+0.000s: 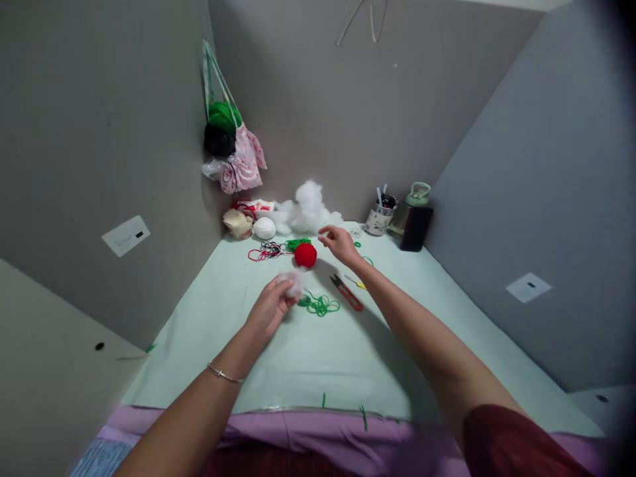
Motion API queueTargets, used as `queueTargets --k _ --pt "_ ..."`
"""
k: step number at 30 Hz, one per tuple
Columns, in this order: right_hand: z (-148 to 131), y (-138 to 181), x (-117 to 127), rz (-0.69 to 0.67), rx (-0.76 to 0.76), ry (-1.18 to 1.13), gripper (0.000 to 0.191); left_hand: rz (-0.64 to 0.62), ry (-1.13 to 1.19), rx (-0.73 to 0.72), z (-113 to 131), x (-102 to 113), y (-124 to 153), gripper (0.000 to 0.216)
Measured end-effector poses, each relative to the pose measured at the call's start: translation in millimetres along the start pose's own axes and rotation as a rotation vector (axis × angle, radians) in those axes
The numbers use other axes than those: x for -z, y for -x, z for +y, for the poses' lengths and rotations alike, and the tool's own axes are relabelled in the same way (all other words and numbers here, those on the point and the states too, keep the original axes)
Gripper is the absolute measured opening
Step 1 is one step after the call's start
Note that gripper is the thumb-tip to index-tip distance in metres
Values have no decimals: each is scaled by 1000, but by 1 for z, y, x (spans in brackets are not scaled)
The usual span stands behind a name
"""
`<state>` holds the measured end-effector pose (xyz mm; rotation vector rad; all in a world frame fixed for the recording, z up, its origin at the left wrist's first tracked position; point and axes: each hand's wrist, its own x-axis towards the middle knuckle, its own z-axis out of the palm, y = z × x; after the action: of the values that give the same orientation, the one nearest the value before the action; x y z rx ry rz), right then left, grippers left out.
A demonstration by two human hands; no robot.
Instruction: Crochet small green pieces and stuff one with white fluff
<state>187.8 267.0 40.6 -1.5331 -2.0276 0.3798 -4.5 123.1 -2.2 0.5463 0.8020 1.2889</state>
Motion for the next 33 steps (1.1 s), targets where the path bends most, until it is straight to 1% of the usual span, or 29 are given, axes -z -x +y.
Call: queueTargets --k 2,4,5,6,8,9,10,13,15,18,20,21,23,24,26,27,29,30,31,33 --pt "1 -29 -11 80 -10 53 40 -10 -10 6 -1 -1 1 25" --pt "-2 -53 -23 109 -4 78 49 -14 -30 12 -2 -2 1 28" --pt "-4 -64 -28 111 -5 79 49 -9 -42 17 -3 -2 2 28" --pt "-6 -72 -31 112 -10 72 47 1 -53 26 -3 -2 2 29" --pt "-9 -87 -34 117 -43 39 33 18 -65 35 -3 -2 1 28" --pt "-8 -92 -32 125 -73 15 26 21 -66 33 -2 -1 1 28" --pt "-7 -95 -29 137 -108 -14 25 22 -63 26 -2 -1 1 28" --pt "-4 -98 -8 169 -197 -137 36 31 -46 -6 -1 0 1 29" --pt "-2 -92 12 166 -208 -245 35 44 -36 -28 -2 1 1 28" --pt "-6 -72 41 138 -177 -405 35 53 -38 -51 -2 4 0 26" --pt "-13 -51 53 118 -127 -501 35 59 -48 -69 -1 5 0 28" --pt "-18 -37 55 108 -93 -545 33 65 -56 -80 -1 5 0 32" --pt "-31 -5 49 72 -23 -606 32 61 -71 -113 -1 5 0 44" --pt "-38 13 41 45 7 -622 28 34 -69 -131 -1 5 1 49" --pt "-52 52 22 -38 76 -614 19 -75 -36 -146 -3 2 3 52" --pt "-58 72 11 -104 163 -531 15 -142 -17 -141 -5 1 4 52" --pt "-65 105 -6 -87 280 -286 7 -236 -13 -119 -8 -2 6 51" --pt "-66 117 -11 -81 300 -203 9 -252 -28 -109 -10 -3 7 48" --pt "-64 126 -13 -90 314 -194 14 -251 -45 -99 -10 -4 7 43" --pt "-54 133 -10 -107 297 -340 24 -203 -70 -82 -10 -5 7 34"
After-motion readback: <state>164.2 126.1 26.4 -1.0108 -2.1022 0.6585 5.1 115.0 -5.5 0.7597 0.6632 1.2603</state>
